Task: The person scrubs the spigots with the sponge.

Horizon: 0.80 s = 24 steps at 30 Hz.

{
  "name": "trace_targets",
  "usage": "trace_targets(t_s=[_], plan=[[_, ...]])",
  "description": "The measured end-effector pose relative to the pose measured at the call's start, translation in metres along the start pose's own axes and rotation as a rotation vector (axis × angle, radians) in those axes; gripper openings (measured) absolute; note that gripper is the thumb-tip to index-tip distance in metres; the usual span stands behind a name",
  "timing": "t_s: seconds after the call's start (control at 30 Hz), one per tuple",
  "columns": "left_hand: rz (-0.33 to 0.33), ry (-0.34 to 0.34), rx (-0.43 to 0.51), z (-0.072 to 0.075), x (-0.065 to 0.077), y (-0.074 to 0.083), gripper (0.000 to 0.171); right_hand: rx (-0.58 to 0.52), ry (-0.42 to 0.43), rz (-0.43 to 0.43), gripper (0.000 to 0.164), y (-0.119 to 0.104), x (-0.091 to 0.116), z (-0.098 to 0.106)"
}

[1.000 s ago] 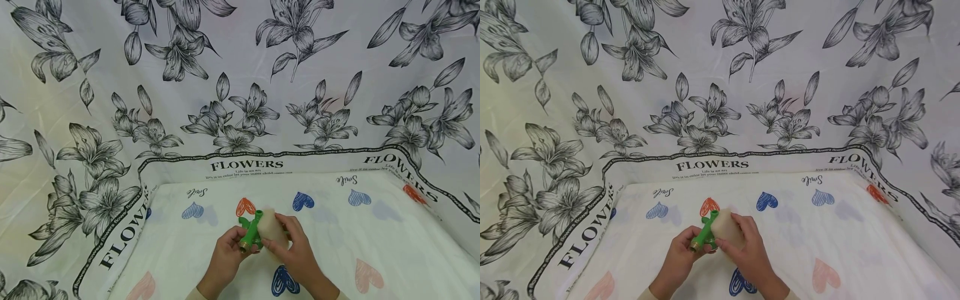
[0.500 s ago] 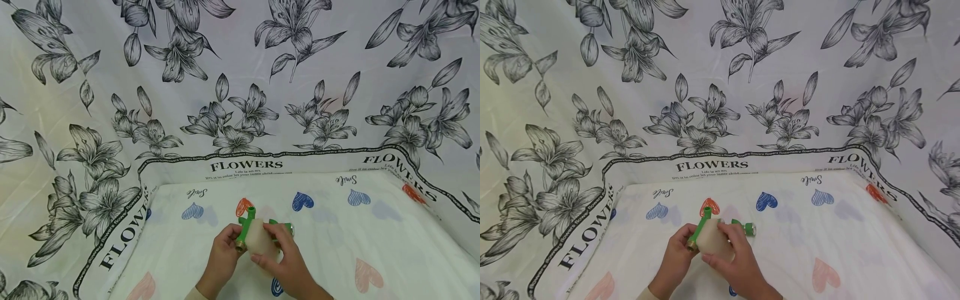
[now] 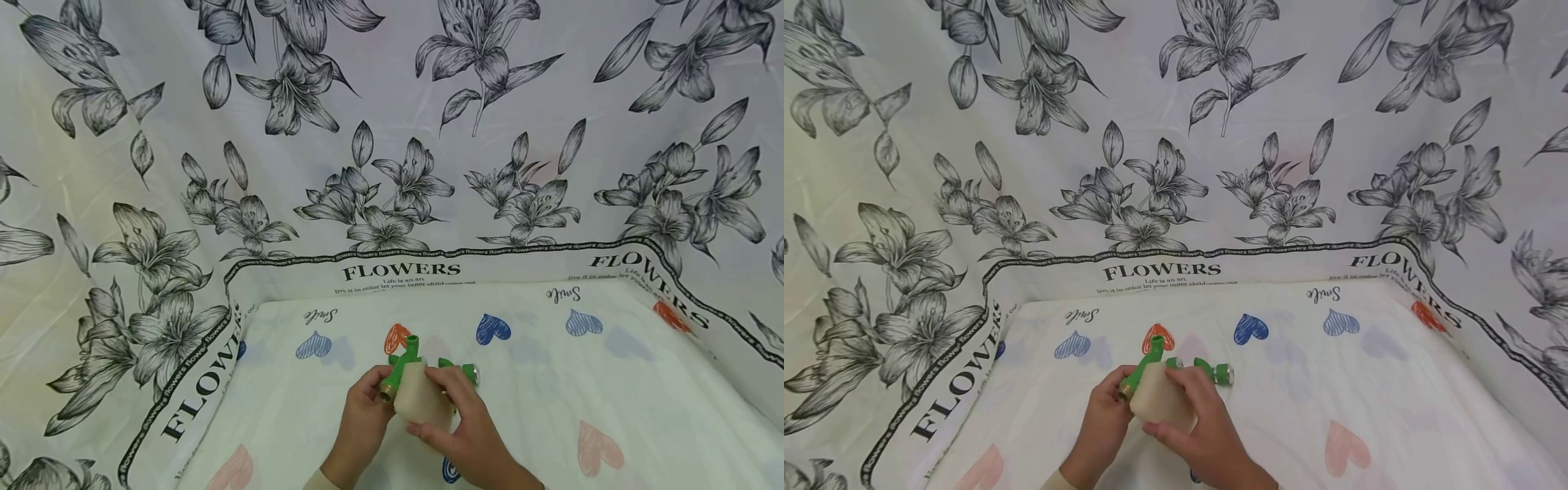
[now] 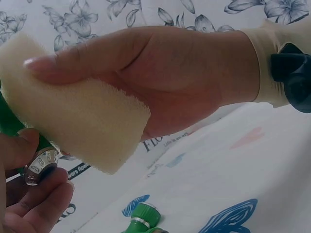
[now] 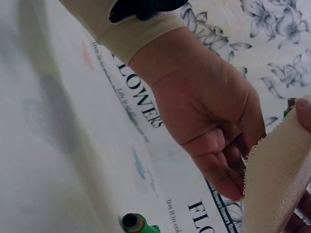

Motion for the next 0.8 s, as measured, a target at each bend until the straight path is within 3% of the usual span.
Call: trace_targets(t_s=[0.27,0.47,0.63,0.8], plan=[[-0.023,-0.068,0.107,-0.005,0.003,0.001,0.039,-0.005,0.042,-0.068,0.066,0.008,-0.001,0.004],[-0.037,-0.116,0.085,-0.005,0.006,0.007,0.045,-0.026,0.077,-0.173,0.066,0.02,-0.004,0.008],[-0.05,-0.181,0.06,-0.007,0.009,0.012,0.046,-0.079,0.097,-0.204,0.061,0.034,-0.008,0.013],[-0.031,-0.203,0.078,-0.009,0.012,0.013,0.047,-0.135,0.093,-0.25,0.058,0.043,-0.009,0.014]])
Point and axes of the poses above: each hand's wrist, its own x-axis away from the middle knuckle, its own z-axis out of the back of the hand, y = z × x, the point moved 6 cm from there along -x, towards the middle knuckle, and after that the axes turned 4 degrees about -y, right-handed, at the moved point
